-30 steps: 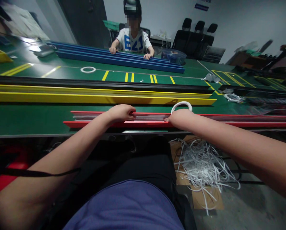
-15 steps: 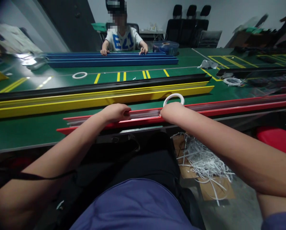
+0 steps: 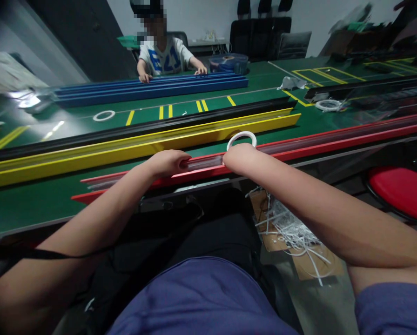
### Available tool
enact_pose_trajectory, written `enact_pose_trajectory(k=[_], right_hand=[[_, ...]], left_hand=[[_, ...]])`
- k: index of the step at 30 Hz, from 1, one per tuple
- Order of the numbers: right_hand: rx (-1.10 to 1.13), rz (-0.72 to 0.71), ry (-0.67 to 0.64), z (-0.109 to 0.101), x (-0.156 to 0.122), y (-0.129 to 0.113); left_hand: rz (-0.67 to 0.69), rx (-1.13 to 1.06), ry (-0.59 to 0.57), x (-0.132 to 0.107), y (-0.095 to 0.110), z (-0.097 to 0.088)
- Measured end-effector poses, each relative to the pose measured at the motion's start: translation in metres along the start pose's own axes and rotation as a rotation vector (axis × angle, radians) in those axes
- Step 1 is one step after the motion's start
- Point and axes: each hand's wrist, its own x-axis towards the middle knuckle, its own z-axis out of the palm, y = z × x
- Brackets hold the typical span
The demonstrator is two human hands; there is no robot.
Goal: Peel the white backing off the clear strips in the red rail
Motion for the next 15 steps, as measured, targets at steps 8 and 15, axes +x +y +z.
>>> enact_pose_trajectory(k=[8, 15], right_hand=[[0.189, -0.044, 0.052, 0.018, 0.012, 0.019], [0.268, -0.005, 0.082, 0.016, 0.006, 0.016]], left_hand=[[0.007, -0.034, 0.043, 0.017, 0.011, 0.008], [-0.055, -0.021, -0.011, 0.021, 0.016, 0.002]])
